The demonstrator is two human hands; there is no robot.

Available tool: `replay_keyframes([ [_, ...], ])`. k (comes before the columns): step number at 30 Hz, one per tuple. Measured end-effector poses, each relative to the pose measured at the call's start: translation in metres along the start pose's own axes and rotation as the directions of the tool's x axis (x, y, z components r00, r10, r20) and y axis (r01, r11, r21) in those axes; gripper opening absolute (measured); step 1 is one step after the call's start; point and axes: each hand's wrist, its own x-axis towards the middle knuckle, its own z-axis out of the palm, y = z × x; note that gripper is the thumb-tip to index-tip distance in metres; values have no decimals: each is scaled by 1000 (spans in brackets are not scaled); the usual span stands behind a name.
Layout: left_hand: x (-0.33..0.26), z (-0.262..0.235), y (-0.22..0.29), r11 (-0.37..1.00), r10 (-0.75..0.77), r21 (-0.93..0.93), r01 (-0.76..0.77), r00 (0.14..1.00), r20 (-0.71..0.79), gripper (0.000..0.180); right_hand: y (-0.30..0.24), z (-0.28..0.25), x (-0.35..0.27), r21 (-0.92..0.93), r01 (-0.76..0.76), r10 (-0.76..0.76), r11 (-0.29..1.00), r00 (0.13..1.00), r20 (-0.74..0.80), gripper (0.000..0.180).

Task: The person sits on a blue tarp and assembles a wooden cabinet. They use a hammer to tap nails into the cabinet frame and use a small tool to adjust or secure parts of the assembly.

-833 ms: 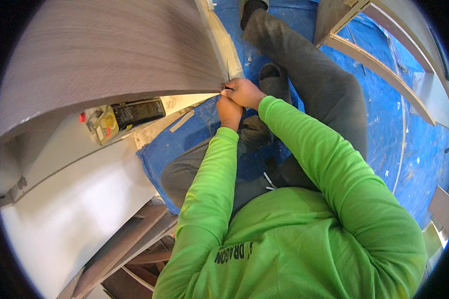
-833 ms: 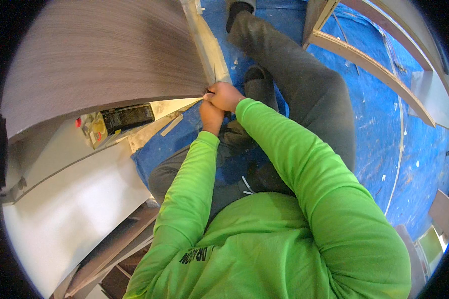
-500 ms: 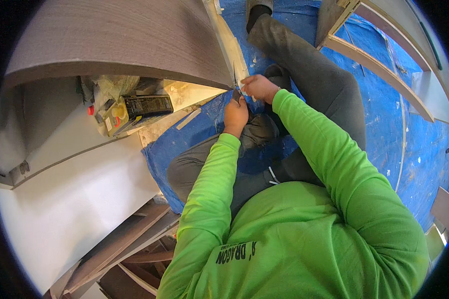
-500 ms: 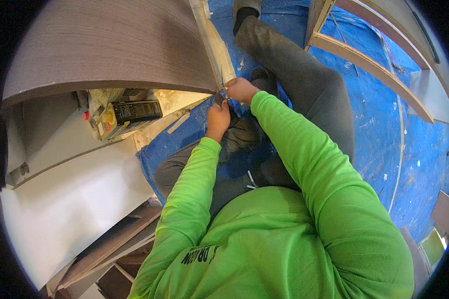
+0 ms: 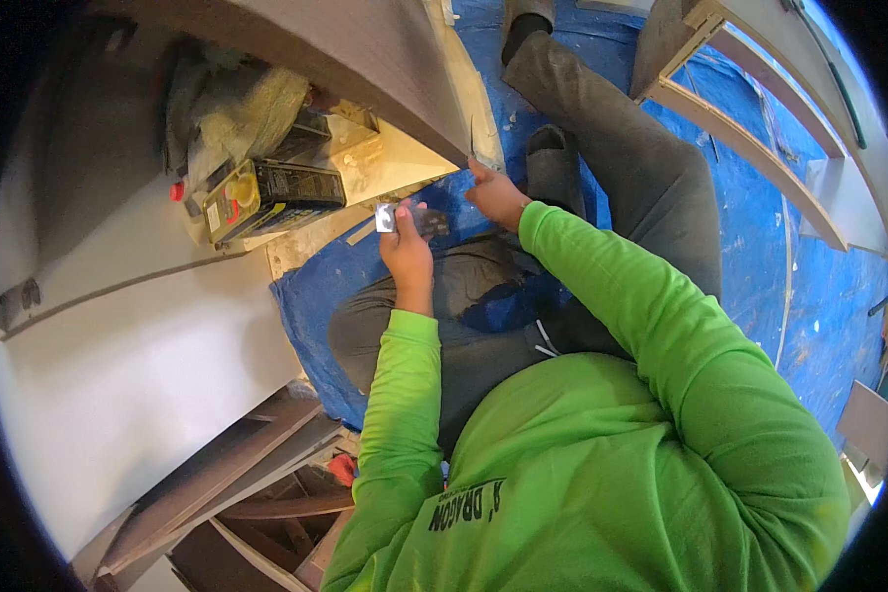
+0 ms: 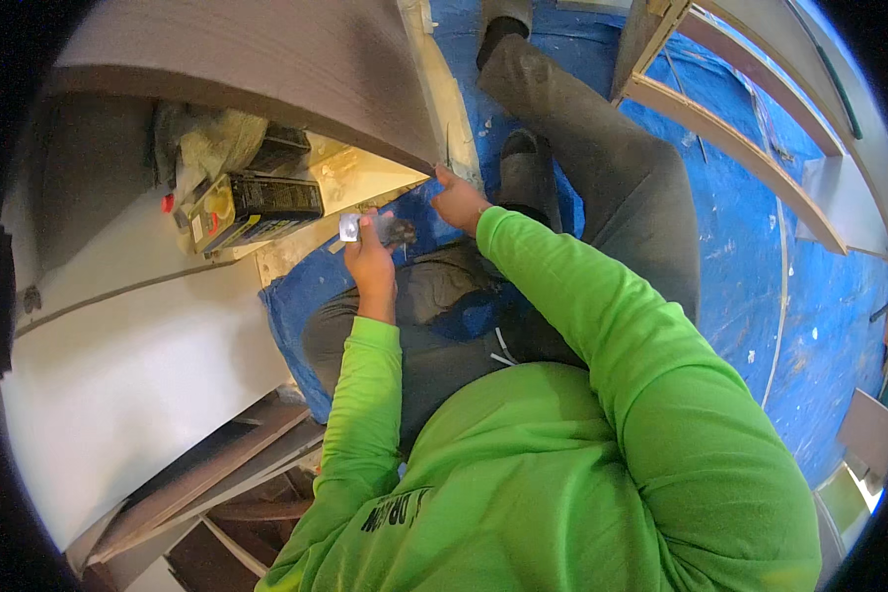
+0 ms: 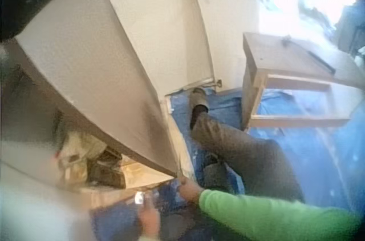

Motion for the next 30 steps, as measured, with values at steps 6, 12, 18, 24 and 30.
replay_keyframes([
  [6, 8, 10, 2, 999, -48, 23, 47, 997, 68, 38, 20, -12, 17, -152, 112, -114, 982, 993, -3, 55],
  [12, 14, 6, 1, 998, -68, -9, 69, 995, 72, 39, 41, -45, 52, -734, 499, -281, 461, 867, 412, 45],
  [18, 15, 4, -1, 998, -51, -40, 53, 998, 49, 39, 53, -30, 45, -412, 294, -209, 862, 948, 238, 38],
  [24, 19, 11, -7, 992, -119, 67, 108, 977, 180, 32, 58, -47, 39, -673, 288, -80, 681, 943, 322, 44],
  [30, 12, 8, -12, 973, -231, 61, 223, 950, 212, 39, -12, -35, -36, -265, 108, -8, 958, 936, 353, 58],
])
